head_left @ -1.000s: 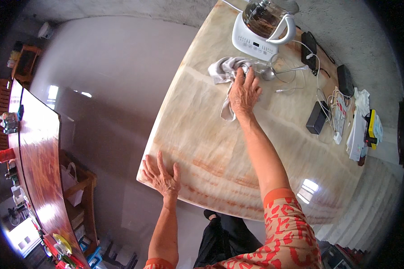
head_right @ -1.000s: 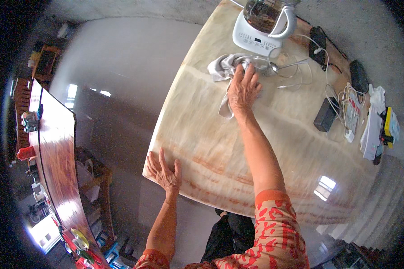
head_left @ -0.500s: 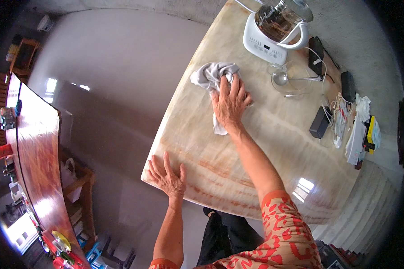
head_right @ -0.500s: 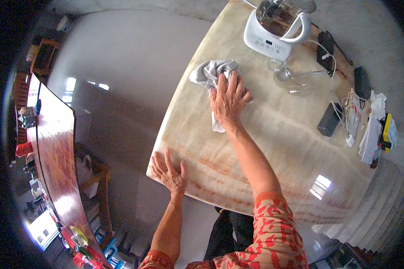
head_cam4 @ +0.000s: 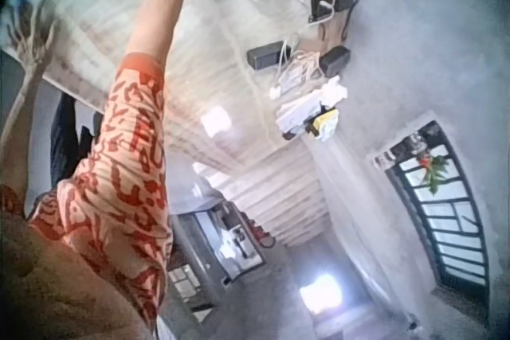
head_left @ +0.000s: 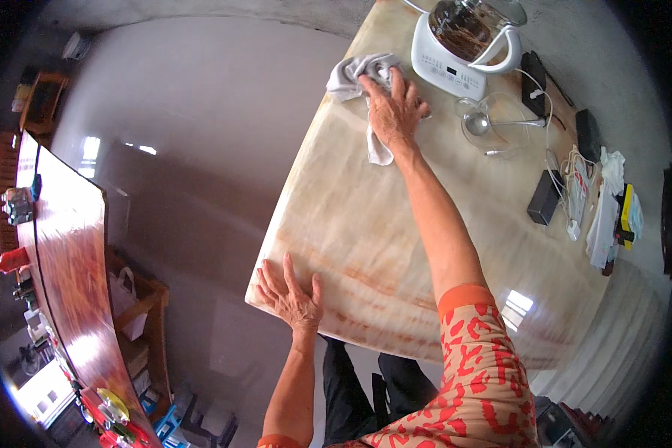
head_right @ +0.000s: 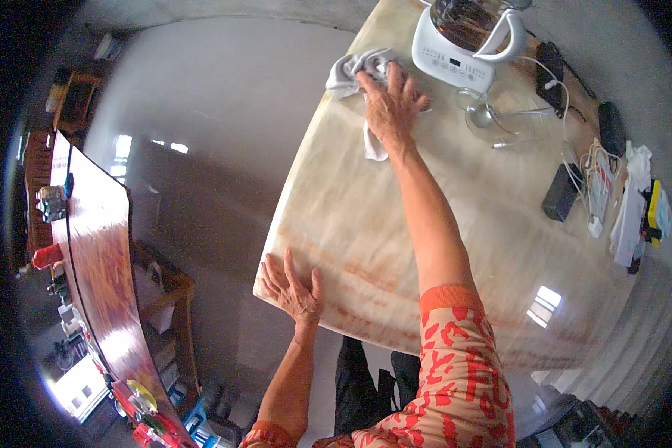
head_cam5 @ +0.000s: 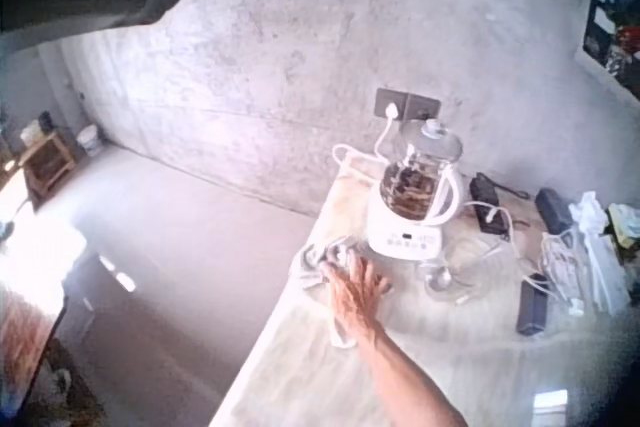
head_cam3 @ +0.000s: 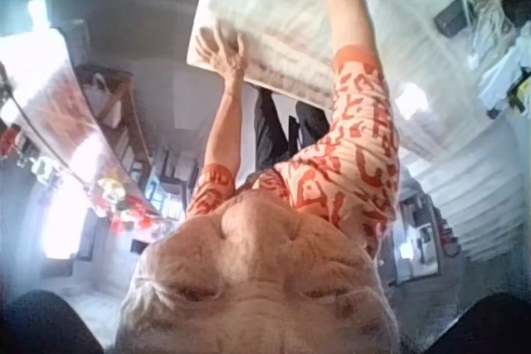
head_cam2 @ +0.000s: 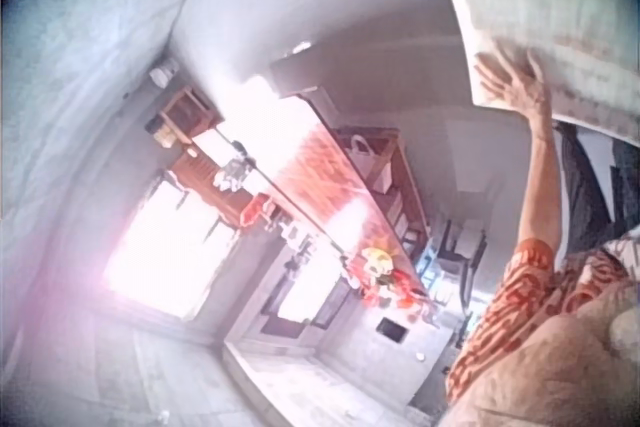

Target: The person wipes a light-colored table surface and its wooden edges with a white cloth, then moves to a dark wooden table and wipes its surface around several bottles and containers. The person uses a white cloth to wipe the tables and a blue cloth is also visible on the second table.

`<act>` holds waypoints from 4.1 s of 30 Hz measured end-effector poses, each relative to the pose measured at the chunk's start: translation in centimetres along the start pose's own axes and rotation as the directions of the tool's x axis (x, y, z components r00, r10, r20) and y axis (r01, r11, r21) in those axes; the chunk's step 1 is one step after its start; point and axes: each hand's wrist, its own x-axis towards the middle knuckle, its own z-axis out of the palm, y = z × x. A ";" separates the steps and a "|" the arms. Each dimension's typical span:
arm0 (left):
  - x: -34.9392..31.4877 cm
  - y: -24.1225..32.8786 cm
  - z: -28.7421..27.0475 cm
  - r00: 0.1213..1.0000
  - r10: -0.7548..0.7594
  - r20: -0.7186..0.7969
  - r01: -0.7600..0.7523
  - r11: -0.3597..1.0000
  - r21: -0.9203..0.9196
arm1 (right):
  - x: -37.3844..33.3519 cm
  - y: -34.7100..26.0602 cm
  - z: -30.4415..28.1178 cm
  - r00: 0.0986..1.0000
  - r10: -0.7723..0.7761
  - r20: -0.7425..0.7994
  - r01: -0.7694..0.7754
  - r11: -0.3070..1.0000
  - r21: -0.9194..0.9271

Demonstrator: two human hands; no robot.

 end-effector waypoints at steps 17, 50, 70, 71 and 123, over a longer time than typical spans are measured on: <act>0.1 -0.6 0.6 0.999 0.040 0.016 -0.040 0.998 0.046 | -23.7 -2.5 -11.1 0.984 -0.072 0.163 0.053 0.991 0.120; -0.9 -6.6 -2.5 0.817 -0.574 0.057 0.510 0.674 -0.535 | -25.8 -17.4 -8.0 0.840 -0.507 0.192 0.398 0.818 0.416; 1.6 -10.0 -3.4 0.894 -0.132 0.429 0.347 0.810 -0.474 | -14.9 -16.6 -4.0 0.988 -0.152 0.035 0.151 0.988 0.015; 2.0 -10.0 -3.3 0.897 -0.098 0.430 0.315 0.825 -0.470 | -15.3 -16.5 -4.0 0.996 -0.087 0.010 0.087 0.996 0.008; 7.8 -8.4 -1.7 0.831 -0.132 0.541 0.291 0.931 -0.219 | -3.9 -14.7 -0.4 0.828 0.559 0.033 -0.553 0.825 -0.114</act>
